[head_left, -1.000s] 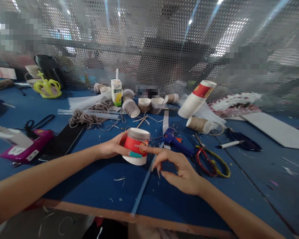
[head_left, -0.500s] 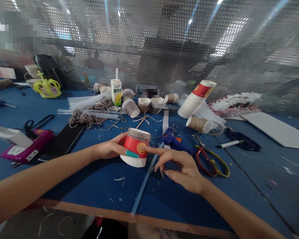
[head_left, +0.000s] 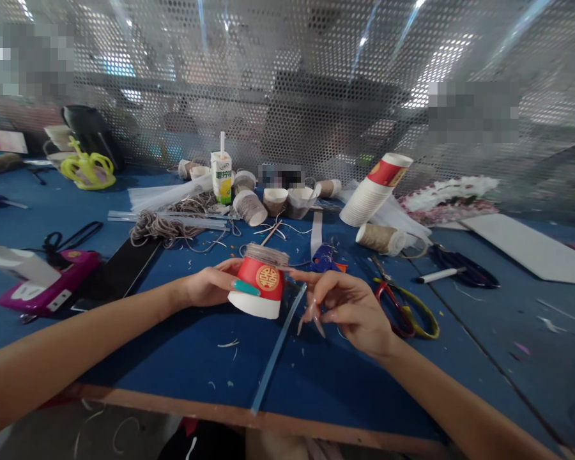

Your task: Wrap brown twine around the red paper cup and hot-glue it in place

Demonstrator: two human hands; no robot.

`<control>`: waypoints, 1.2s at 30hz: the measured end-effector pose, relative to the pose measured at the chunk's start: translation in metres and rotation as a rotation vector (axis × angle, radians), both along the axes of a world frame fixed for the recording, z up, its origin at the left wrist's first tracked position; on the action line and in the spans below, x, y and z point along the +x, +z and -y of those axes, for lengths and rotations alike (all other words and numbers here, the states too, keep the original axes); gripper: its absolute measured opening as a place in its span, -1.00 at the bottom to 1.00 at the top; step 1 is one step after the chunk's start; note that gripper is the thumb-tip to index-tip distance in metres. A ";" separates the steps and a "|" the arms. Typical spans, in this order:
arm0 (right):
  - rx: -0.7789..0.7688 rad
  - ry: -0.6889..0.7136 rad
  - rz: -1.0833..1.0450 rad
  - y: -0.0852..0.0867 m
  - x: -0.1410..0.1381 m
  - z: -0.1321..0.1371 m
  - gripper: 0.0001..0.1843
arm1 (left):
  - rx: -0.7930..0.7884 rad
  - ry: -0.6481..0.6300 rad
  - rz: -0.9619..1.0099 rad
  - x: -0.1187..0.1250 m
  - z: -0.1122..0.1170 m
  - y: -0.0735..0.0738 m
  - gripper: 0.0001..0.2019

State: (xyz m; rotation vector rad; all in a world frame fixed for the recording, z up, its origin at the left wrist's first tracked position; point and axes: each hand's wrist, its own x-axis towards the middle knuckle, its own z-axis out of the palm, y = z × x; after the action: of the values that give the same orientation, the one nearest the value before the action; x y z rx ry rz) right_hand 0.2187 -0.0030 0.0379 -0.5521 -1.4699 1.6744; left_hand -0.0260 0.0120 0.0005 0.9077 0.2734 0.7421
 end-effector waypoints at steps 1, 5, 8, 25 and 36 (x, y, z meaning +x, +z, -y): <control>-0.008 0.002 -0.006 0.000 0.000 0.000 -0.68 | -0.019 -0.010 0.006 -0.001 0.000 0.000 -0.47; 0.010 0.000 0.010 0.001 -0.001 0.002 -0.71 | -0.073 -0.042 0.016 -0.005 -0.001 -0.001 -0.37; -0.004 0.020 0.018 0.001 -0.001 0.003 -0.74 | -0.111 -0.028 0.042 -0.009 -0.003 -0.004 -0.39; 0.002 0.240 0.083 -0.008 -0.001 0.004 -0.75 | -0.019 -0.001 -0.010 -0.002 0.001 0.000 -0.45; 0.019 0.247 0.165 -0.001 -0.005 0.014 -0.82 | -0.036 0.039 -0.022 -0.003 0.000 -0.003 -0.42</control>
State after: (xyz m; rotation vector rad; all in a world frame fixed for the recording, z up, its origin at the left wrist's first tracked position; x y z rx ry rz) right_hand 0.2136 -0.0170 0.0372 -0.5254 -1.7292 1.8381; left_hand -0.0291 0.0123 -0.0023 0.8788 0.3236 0.7610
